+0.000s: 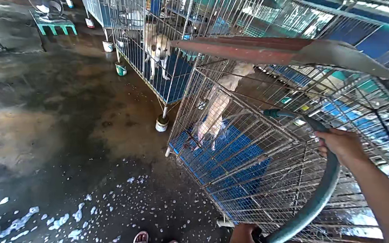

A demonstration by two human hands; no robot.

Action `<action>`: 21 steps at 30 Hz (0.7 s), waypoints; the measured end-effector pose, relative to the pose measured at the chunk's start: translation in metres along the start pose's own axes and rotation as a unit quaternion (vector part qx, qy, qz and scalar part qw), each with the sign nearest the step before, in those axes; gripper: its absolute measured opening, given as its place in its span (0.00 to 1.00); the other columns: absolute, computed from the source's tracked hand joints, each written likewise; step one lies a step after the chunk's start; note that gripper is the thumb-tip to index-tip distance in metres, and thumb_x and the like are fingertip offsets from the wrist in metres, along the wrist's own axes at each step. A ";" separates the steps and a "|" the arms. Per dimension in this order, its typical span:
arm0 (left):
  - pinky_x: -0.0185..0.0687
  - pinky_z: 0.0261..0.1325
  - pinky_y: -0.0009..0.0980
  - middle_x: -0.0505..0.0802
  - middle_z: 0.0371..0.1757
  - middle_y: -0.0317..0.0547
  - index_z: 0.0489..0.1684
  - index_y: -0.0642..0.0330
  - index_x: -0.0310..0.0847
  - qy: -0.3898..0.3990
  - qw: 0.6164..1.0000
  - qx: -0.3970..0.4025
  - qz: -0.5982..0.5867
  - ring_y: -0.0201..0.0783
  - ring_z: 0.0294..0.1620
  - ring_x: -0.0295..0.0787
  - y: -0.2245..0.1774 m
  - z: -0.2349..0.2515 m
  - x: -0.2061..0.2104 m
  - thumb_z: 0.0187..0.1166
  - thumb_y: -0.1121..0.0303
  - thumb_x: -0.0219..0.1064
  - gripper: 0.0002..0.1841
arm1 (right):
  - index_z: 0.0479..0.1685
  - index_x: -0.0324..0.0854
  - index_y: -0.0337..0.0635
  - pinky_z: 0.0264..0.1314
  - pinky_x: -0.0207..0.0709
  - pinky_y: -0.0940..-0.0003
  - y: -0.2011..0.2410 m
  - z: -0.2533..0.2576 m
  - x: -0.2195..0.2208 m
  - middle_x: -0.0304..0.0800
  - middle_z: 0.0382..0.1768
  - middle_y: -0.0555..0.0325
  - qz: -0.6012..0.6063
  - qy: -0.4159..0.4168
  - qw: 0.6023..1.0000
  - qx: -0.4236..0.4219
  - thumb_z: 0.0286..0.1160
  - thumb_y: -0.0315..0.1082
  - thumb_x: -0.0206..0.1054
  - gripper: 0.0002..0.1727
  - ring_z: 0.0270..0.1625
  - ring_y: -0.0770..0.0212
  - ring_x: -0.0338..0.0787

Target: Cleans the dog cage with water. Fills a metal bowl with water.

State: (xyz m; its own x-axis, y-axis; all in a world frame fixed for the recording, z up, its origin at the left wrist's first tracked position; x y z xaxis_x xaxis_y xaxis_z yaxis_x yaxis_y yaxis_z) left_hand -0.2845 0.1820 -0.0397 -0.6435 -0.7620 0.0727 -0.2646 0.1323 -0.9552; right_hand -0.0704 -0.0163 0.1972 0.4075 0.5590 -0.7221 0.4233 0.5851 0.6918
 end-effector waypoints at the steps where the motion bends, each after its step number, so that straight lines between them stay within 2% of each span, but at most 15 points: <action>1: 0.86 0.49 0.53 0.91 0.45 0.64 0.59 0.71 0.83 0.003 1.000 -0.002 0.003 0.55 0.38 0.91 0.001 0.001 0.001 0.78 0.57 0.75 0.23 | 0.61 0.76 0.38 0.19 0.67 0.76 0.000 0.000 0.000 0.67 0.25 0.63 0.001 0.001 1.000 0.000 0.89 0.37 0.59 0.13 0.16 0.72 0.66; 7: 0.86 0.49 0.52 0.92 0.44 0.62 0.58 0.70 0.83 0.010 1.000 -0.010 0.015 0.53 0.38 0.91 0.004 0.004 0.003 0.78 0.56 0.75 0.24 | 0.61 0.77 0.37 0.19 0.67 0.75 0.001 -0.003 0.001 0.69 0.25 0.62 0.013 0.000 1.000 -0.006 0.88 0.36 0.60 0.13 0.15 0.72 0.67; 11: 0.86 0.52 0.53 0.92 0.47 0.64 0.61 0.70 0.83 0.013 1.000 -0.017 0.014 0.55 0.41 0.92 0.002 0.003 0.001 0.78 0.56 0.74 0.25 | 0.59 0.77 0.38 0.18 0.68 0.75 0.001 -0.001 0.002 0.69 0.23 0.63 0.019 0.000 1.000 -0.006 0.88 0.36 0.61 0.12 0.15 0.72 0.67; 15: 0.85 0.49 0.52 0.91 0.44 0.63 0.59 0.71 0.83 0.002 1.000 -0.017 0.006 0.54 0.38 0.90 0.004 0.005 -0.003 0.79 0.58 0.74 0.23 | 0.60 0.77 0.39 0.17 0.67 0.76 0.002 -0.001 0.005 0.69 0.24 0.64 0.051 -0.016 0.998 -0.022 0.88 0.36 0.60 0.12 0.14 0.72 0.67; 19: 0.85 0.48 0.52 0.92 0.44 0.64 0.61 0.70 0.82 -0.006 0.999 -0.040 0.012 0.54 0.37 0.90 0.007 0.007 -0.012 0.81 0.57 0.72 0.23 | 0.63 0.76 0.39 0.17 0.68 0.74 0.004 -0.002 0.008 0.69 0.25 0.63 0.087 -0.040 0.995 -0.025 0.89 0.37 0.60 0.14 0.14 0.72 0.68; 21: 0.85 0.52 0.54 0.92 0.46 0.65 0.61 0.70 0.83 -0.019 0.999 -0.043 0.010 0.56 0.41 0.91 0.010 0.009 -0.015 0.80 0.57 0.73 0.23 | 0.65 0.75 0.38 0.18 0.70 0.74 0.005 -0.002 0.010 0.70 0.25 0.62 0.095 -0.048 0.994 -0.030 0.89 0.38 0.60 0.15 0.15 0.71 0.69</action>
State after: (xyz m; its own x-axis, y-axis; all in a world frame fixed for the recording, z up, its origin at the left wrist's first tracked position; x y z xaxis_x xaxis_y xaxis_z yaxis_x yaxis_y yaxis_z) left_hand -0.2709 0.1896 -0.0525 -0.6216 -0.7823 0.0411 -0.3133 0.2001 -0.9284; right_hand -0.0658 -0.0061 0.1936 0.5519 0.6062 -0.5726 0.2832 0.5096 0.8125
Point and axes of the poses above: each hand's wrist, its own z-axis towards the middle knuckle, its own x-axis out of the palm, y = z × x, the point moved 4 cm from there along z, towards the middle knuckle
